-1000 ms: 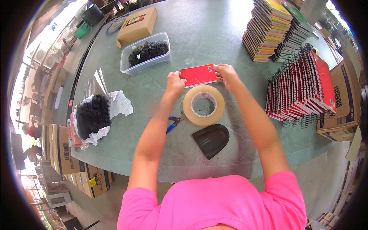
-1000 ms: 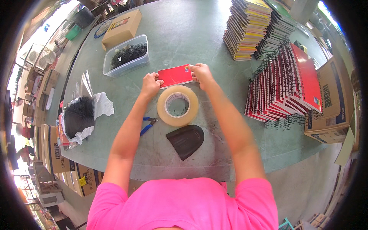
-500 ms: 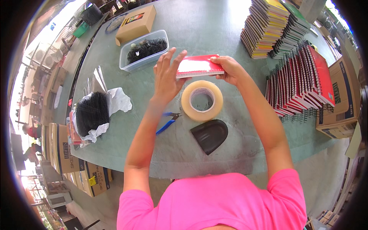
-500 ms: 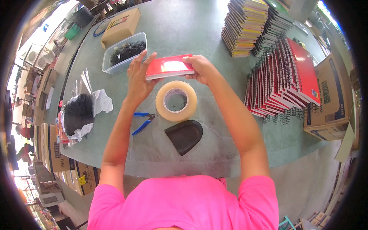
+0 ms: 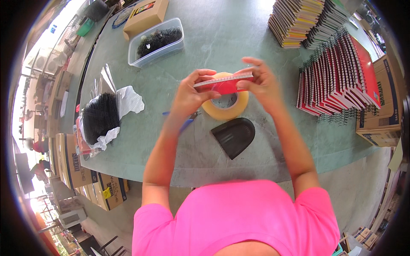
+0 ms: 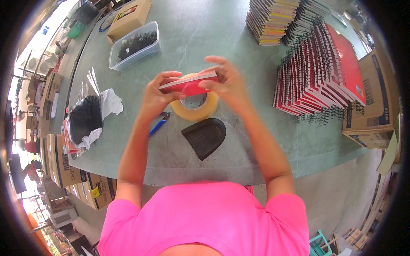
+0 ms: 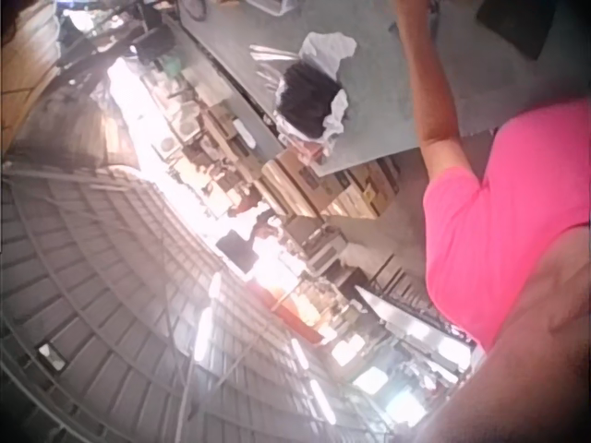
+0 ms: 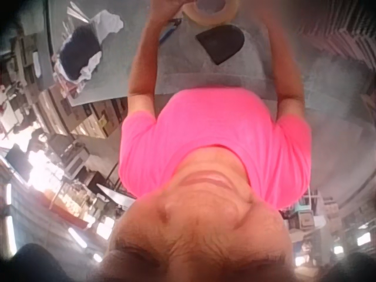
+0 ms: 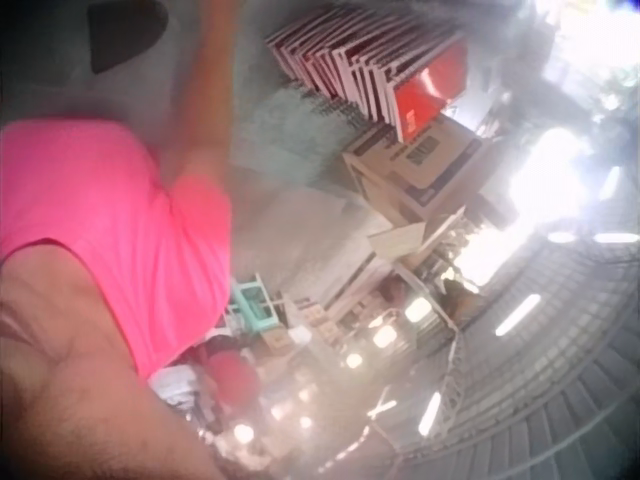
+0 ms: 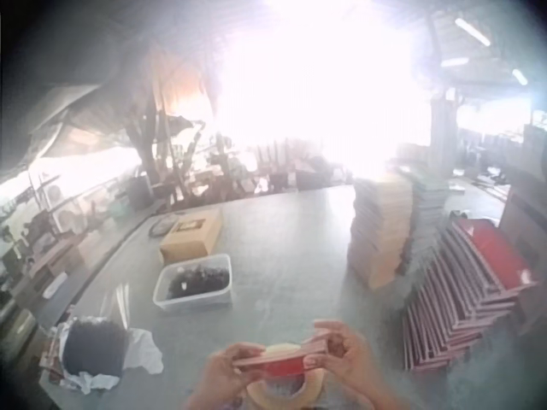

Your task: The person threads a metal spiral coil through the pre-punched holes of a notebook cover and pages, using a small piece of dark material to help rotate the coil, and then uses pliers to cut the excess coil from a stack of assembled notebooks.

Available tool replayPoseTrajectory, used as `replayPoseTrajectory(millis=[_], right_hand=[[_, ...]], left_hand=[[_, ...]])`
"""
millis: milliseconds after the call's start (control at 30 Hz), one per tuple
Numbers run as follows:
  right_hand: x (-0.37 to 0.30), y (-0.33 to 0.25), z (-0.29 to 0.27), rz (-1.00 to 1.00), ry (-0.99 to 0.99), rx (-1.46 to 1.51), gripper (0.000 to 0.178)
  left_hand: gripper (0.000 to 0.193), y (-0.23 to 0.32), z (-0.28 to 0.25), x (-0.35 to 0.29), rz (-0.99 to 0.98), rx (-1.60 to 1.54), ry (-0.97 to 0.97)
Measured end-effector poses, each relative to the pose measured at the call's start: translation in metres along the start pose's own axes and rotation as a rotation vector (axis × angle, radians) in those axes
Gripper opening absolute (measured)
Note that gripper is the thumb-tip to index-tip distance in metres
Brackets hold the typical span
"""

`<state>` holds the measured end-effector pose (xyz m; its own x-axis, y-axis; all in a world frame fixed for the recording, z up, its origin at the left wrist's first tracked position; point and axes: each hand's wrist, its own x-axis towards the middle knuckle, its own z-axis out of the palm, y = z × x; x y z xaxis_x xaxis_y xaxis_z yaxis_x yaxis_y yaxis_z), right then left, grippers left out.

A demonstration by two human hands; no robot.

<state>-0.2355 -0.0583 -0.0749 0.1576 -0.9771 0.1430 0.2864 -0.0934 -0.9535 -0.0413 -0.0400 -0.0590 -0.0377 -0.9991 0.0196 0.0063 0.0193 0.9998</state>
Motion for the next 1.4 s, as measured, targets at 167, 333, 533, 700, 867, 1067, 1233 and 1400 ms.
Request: replayPoseTrajectory(millis=[167, 333, 533, 700, 867, 1067, 1233, 1400], right_hand=[[-0.006, 0.03, 0.005, 0.051, -0.039, -0.196, 0.025], [-0.01, 0.03, -0.001, 0.148, 0.004, -0.419, 0.029], [-0.008, -0.003, 0.027, -0.71, 0.068, -1.055, 0.042], [-0.01, -0.008, 0.048, -0.55, -0.304, -1.319, 0.017], [-0.01, -0.012, 0.055, -0.596, -0.279, -1.221, 0.009], [-0.006, -0.016, 0.059, -0.523, -0.263, -1.241, 0.008], [-0.01, -0.016, 0.059, -0.549, -0.287, -1.234, 0.007], [-0.009, -0.016, 0.056, -0.54, -0.268, -1.256, 0.007]], left_hand=[[0.028, -0.026, -0.008, 0.002, 0.073, 0.148, -0.079], [0.024, -0.032, -0.008, -0.004, 0.132, 0.079, -0.118], [0.017, -0.056, -0.01, -0.005, 0.181, 0.004, -0.148], [0.02, -0.037, -0.03, -0.017, 0.364, 0.449, -0.097], [0.031, -0.025, -0.184, -0.039, 0.011, 1.195, 0.46], [0.027, -0.01, -0.275, -0.085, 0.043, 1.873, 0.737], [0.025, -0.015, -0.31, -0.089, 0.213, 1.889, 0.651], [0.023, 0.014, -0.217, -0.049, 0.61, 1.66, 0.461]])
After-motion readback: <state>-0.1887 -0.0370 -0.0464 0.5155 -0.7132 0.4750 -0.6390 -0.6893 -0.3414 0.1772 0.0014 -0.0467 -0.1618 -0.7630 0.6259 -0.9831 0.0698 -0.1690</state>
